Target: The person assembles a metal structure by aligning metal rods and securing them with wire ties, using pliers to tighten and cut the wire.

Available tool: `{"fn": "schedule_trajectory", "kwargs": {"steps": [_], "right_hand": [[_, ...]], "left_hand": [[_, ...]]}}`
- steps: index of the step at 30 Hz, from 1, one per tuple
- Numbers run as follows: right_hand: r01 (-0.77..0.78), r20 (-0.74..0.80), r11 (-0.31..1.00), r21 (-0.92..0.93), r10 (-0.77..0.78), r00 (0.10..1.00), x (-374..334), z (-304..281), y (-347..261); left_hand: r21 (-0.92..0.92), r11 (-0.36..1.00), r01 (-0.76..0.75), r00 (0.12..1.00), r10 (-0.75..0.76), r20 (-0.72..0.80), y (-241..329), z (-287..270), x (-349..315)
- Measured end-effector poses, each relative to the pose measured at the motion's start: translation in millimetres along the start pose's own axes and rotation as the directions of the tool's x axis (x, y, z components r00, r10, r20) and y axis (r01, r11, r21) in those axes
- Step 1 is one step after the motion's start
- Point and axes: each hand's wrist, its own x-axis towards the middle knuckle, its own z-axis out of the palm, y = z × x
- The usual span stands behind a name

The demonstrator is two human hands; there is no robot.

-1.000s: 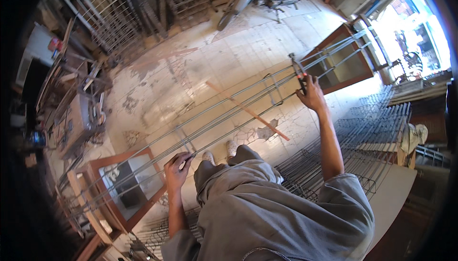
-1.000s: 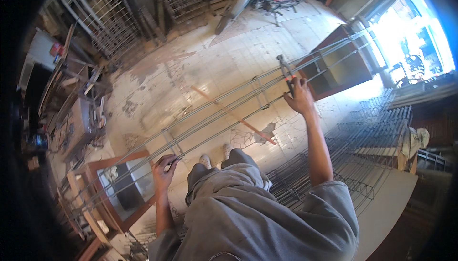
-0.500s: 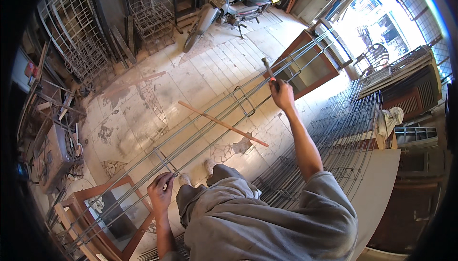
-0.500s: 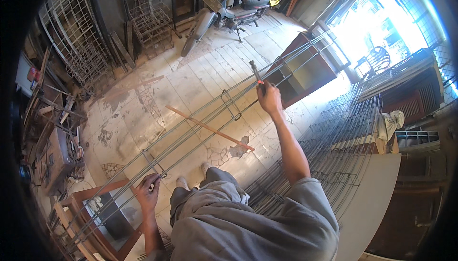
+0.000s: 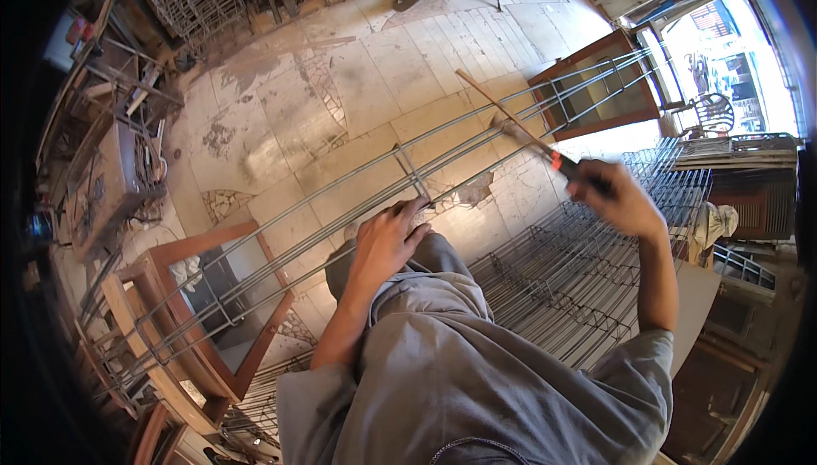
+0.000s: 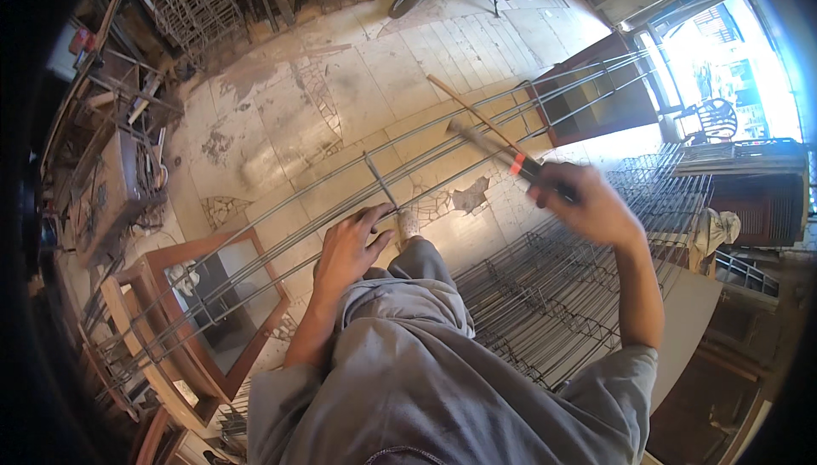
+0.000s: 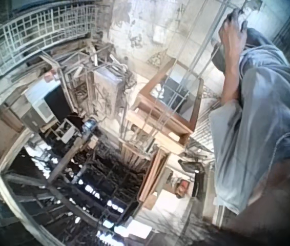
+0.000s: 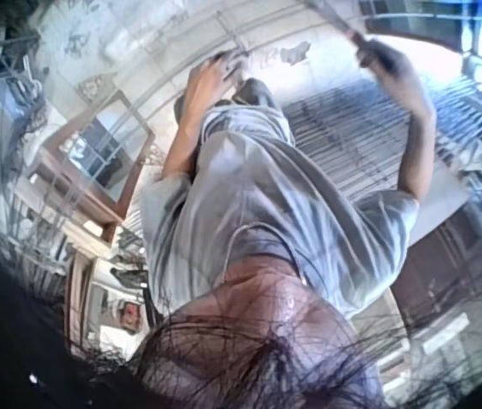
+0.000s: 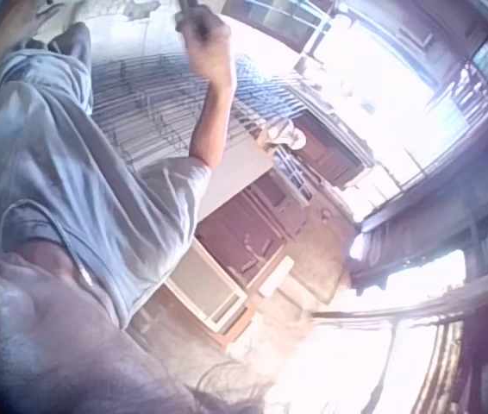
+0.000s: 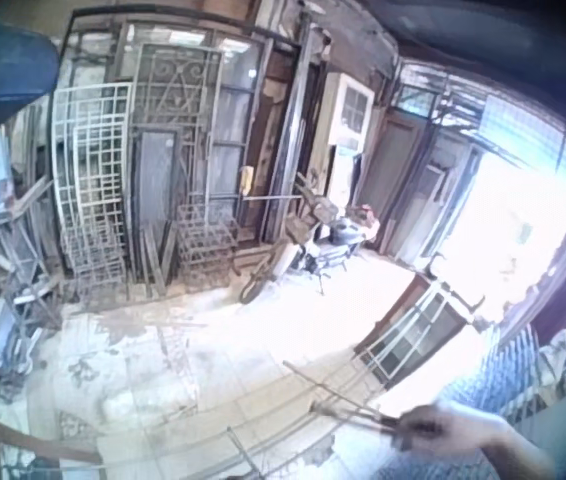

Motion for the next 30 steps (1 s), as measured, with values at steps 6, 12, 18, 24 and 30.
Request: {"fn": "schedule_trajectory", "kwargs": {"steps": [6,12,18,24,30], "right_hand": [[0.298,0.064,0.633,-0.715,-0.365,0.929,-22.8,54.9,-91.4],[0.254,0.175,0.227,-0.94,-0.319,0.931,-22.4,92.2,-111.2],[0.319,0.326,-0.068,-0.945,-0.17,0.93,-17.6,105.0,-124.1],[0.353,0.375,-0.158,-0.922,-0.138,0.917,-8.3,113.3,-133.1],[0.339,0.327,0.05,-0.939,-0.17,0.93,-11.9,115.2,-121.1]], "left_hand": [[-0.049,0.999,0.002,0.999,-0.003,-0.032,-10.0,3.3,2.0],[-0.065,0.998,0.023,0.999,-0.021,0.034,-11.8,-1.7,5.9],[-0.1,0.995,0.013,0.999,-0.017,-0.042,-18.0,11.1,5.3],[-0.085,0.996,0.032,0.999,-0.034,-0.028,-12.1,4.7,4.9],[-0.108,0.994,-0.012,0.996,0.002,-0.089,-13.1,4.8,4.5]]}}
